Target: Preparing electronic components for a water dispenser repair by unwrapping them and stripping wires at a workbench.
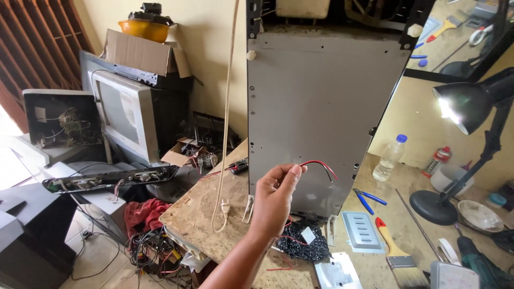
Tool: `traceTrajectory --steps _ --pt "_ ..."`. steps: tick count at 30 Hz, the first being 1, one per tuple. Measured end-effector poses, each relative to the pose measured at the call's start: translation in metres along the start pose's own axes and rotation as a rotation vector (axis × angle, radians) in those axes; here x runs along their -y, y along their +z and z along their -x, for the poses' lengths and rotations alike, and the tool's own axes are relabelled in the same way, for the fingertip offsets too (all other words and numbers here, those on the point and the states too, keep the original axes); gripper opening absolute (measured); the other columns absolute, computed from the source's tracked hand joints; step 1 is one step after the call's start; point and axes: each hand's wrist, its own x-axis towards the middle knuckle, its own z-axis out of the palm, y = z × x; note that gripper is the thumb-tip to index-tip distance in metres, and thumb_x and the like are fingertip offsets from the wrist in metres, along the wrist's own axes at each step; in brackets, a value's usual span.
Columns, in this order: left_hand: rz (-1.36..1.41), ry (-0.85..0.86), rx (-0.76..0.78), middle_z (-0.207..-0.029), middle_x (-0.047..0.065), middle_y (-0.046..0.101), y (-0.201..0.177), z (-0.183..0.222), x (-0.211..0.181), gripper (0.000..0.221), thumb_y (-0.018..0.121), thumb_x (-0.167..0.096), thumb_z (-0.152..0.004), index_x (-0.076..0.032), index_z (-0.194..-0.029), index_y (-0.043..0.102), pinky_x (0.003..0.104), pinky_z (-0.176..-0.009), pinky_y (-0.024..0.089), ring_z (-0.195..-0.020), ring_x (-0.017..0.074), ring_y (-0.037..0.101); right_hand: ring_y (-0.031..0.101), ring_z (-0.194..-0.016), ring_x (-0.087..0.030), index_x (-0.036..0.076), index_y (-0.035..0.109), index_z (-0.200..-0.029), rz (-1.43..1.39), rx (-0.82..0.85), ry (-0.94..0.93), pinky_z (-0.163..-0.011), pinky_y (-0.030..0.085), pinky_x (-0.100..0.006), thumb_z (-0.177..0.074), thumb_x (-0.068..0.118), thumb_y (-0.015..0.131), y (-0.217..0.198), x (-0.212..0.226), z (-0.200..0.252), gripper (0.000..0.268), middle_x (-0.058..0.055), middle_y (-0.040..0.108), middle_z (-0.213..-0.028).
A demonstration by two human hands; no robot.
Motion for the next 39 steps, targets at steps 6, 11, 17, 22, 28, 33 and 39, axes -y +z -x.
traceTrajectory --steps 6,11,17,22,28,33,39 --pt "-0.02 -0.088 -0.019 -0.111 0.003 0.081 0.005 0.001 -0.003 0.025 0.059 -0.028 -0.099 -0.011 -0.105 0.077 0.022 -0.063 0.04 -0.071 0.0076 0.049 0.073 -0.082 -0.02 -0.005 0.077 -0.092 0.082 -0.032 -0.017 -0.074 0.06 -0.031 -0.093 -0.003 0.069 0.024 -0.037 -0.026 0.008 -0.013 0.077 -0.091" --pt "-0.019 -0.041 0.007 -0.102 0.003 0.078 0.01 -0.002 0.006 0.024 0.061 -0.028 -0.099 -0.011 -0.103 0.077 0.025 -0.08 0.045 -0.085 0.0103 0.057 0.071 -0.109 -0.015 0.009 0.06 -0.139 -0.259 0.418 0.415 -0.097 0.059 -0.036 -0.088 0.028 0.061 0.075 -0.095 -0.053 0.054 -0.005 0.073 -0.132" --pt "-0.047 0.026 0.012 -0.106 0.005 0.081 0.011 -0.002 0.015 0.023 0.061 -0.026 -0.098 -0.009 -0.101 0.077 0.029 -0.102 0.056 -0.105 0.0135 0.072 0.077 -0.086 -0.013 0.011 0.074 -0.126 -0.281 0.398 0.483 -0.085 0.062 -0.027 -0.087 0.023 0.071 0.105 -0.095 -0.05 0.041 -0.006 0.083 -0.097" --pt "-0.037 0.177 -0.054 -0.074 0.005 0.069 0.009 -0.006 0.028 0.021 0.069 -0.023 -0.098 -0.007 -0.097 0.082 0.024 -0.065 0.044 -0.074 0.0107 0.056 0.079 -0.073 -0.017 0.008 0.082 -0.105 -0.22 0.26 0.238 -0.072 0.061 -0.029 -0.094 0.022 0.075 0.115 -0.113 -0.058 0.019 -0.009 0.081 -0.077" --pt "-0.023 0.207 0.028 -0.067 0.003 0.062 0.007 -0.016 0.037 0.021 0.069 -0.022 -0.098 -0.006 -0.104 0.081 0.02 -0.058 0.042 -0.064 0.0072 0.051 0.07 -0.069 -0.019 0.008 0.081 -0.098 -0.201 0.379 -0.104 -0.064 0.058 -0.031 -0.095 0.017 0.073 0.121 -0.113 -0.08 0.013 -0.009 0.075 -0.078" --pt "-0.187 0.403 -0.011 -0.063 0.006 0.064 0.002 -0.025 0.038 0.015 0.08 -0.02 -0.092 -0.006 -0.096 0.083 0.023 -0.053 0.045 -0.061 0.0061 0.052 0.074 -0.071 -0.022 0.008 0.085 -0.096 -0.165 0.458 -0.049 -0.068 0.06 -0.033 -0.09 0.015 0.077 0.116 -0.116 -0.083 0.012 -0.011 0.075 -0.079" --pt "-0.189 0.529 -0.008 -0.064 0.009 0.062 -0.004 -0.025 0.039 0.011 0.079 -0.013 -0.092 -0.002 -0.091 0.08 0.024 -0.055 0.047 -0.062 0.0063 0.051 0.072 -0.08 -0.021 0.002 0.083 -0.096 -0.337 0.535 0.22 -0.075 0.061 -0.037 -0.094 0.013 0.072 0.117 -0.123 -0.08 0.015 -0.014 0.076 -0.084"
